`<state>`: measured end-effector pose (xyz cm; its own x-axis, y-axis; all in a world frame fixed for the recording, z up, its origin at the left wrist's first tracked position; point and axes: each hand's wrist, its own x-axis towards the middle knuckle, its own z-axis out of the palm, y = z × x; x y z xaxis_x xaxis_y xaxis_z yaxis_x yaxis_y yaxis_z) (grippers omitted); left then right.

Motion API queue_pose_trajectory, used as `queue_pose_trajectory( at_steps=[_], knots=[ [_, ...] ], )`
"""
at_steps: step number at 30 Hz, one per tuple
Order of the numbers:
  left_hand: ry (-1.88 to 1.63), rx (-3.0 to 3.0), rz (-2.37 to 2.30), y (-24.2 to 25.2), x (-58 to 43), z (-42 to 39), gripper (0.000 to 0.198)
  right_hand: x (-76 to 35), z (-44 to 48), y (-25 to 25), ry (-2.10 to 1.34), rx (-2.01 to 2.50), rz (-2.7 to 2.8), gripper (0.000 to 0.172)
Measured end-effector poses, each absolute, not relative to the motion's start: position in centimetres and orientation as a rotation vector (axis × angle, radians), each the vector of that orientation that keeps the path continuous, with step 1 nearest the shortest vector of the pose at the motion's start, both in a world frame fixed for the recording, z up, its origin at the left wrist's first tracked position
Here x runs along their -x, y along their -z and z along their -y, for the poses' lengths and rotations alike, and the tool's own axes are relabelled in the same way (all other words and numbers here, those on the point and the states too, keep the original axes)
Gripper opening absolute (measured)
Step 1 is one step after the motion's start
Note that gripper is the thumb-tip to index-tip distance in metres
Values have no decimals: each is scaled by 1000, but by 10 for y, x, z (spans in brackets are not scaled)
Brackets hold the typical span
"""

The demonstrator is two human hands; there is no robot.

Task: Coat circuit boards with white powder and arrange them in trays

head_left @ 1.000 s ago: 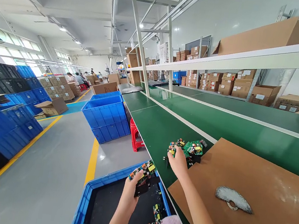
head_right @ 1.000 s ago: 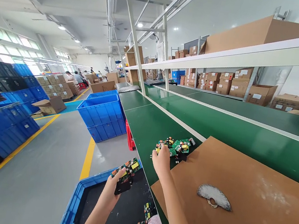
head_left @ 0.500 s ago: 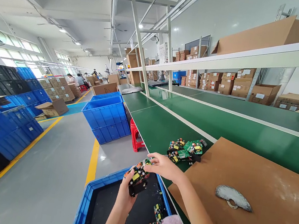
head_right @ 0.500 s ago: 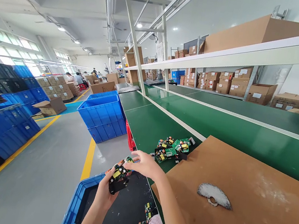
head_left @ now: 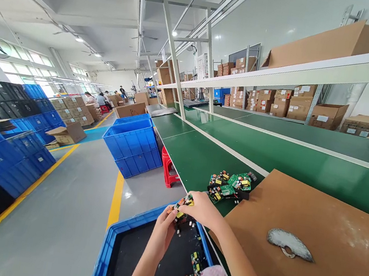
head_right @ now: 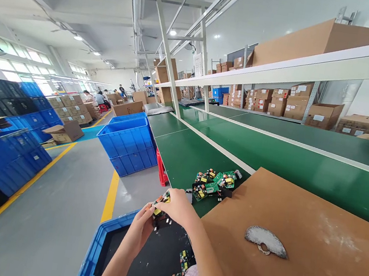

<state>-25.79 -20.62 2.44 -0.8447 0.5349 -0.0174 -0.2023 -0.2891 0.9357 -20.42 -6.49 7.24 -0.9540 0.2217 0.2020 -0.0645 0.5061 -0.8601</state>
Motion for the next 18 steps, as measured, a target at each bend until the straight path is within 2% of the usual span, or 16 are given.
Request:
queue_pose_trajectory(
  at_steps=[6, 11, 13, 18],
  knots=[
    [-2135, -497, -1598, -23, 257, 207, 36, 196, 57, -81, -1364, 53, 2491, 23],
    [-2145, -464, -1672, -23, 257, 208, 38, 196, 58, -81, -1435, 36, 2423, 4],
    [-2159, -439, -1691, -22, 258, 208, 39, 197, 60, -80, -1466, 44, 2397, 9],
    [-2120, -446, -1715, -18, 264, 212, 38, 200, 66, -78, -1386, 69, 2434, 7]
  ],
)
